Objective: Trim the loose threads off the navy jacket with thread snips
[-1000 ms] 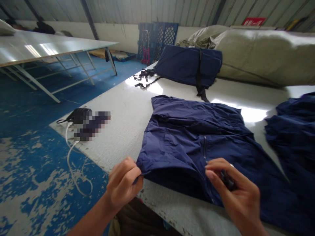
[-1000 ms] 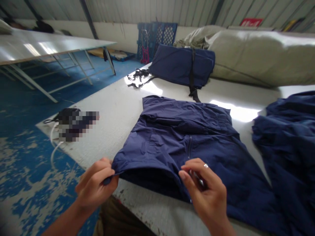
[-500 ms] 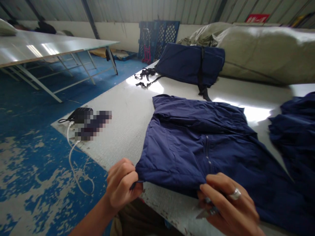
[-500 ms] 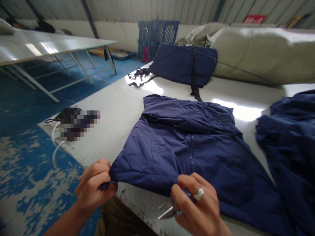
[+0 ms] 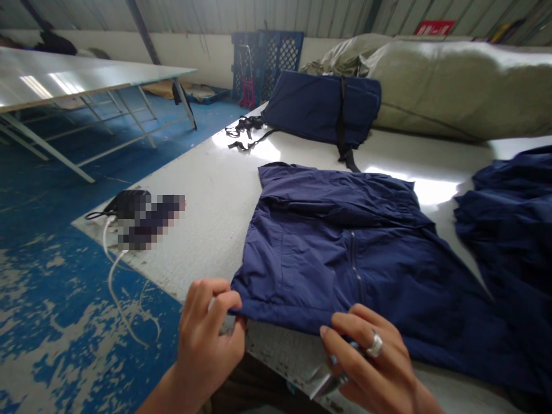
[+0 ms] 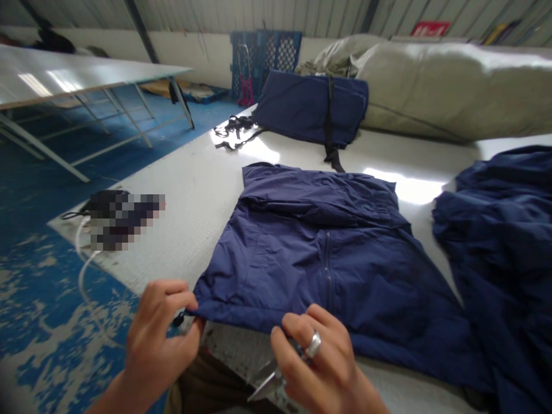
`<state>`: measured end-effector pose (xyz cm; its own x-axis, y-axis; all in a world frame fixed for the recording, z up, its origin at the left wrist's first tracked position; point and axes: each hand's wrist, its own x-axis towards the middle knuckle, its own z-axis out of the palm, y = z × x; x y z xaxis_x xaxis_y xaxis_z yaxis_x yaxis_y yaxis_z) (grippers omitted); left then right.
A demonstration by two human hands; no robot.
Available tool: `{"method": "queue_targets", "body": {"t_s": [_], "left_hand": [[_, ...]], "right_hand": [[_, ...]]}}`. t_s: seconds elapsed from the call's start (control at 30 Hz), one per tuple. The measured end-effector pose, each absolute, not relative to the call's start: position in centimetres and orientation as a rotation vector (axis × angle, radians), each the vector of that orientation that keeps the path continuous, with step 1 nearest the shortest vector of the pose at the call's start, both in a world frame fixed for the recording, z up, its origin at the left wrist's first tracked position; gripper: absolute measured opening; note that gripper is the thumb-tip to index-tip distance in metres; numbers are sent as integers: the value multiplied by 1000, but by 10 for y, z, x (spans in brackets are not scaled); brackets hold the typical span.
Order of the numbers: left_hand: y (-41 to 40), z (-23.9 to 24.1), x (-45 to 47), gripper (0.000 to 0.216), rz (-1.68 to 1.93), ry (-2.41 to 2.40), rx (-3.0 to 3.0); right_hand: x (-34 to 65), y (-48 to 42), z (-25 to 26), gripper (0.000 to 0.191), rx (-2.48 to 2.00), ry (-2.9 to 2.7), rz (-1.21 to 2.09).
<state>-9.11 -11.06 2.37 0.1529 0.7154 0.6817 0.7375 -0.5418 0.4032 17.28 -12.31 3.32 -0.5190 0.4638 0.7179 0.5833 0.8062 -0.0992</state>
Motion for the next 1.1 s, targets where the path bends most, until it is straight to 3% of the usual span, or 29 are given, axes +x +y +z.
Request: {"method": "queue_targets", "body": {"t_s": [0.33,0.47,0.57,0.63,0.77,0.9,1.1], "left_hand": [[-109,16,-67,25,-1358,-1243,-2624],[-95,28,-72,22,-1390,-1169,-2933],[-82,38,-78,13,-1386,-1479,-3116],[-72,45,-80,11,-1307,-1794,-3173],[-45,54,-82,36,-1000,-2175,-3280],[-20,53,-82,57,-785,-2223,-3542],[-7,43,-80,62,-558,-2395,-3670]], "right_hand": [[176,-128,27,28,-810,-2217,-155],[176,-120,30,20,-983,-2049,206],[180,-114,34,4,-1145,-1967,589],[184,-112,37,6,-1233,-1998,752],[191,-113,42,4,-1398,-2097,919],[200,-112,47,22,-1595,-1976,1119],[218,-99,50,46,-1578,-1731,1342]]}}
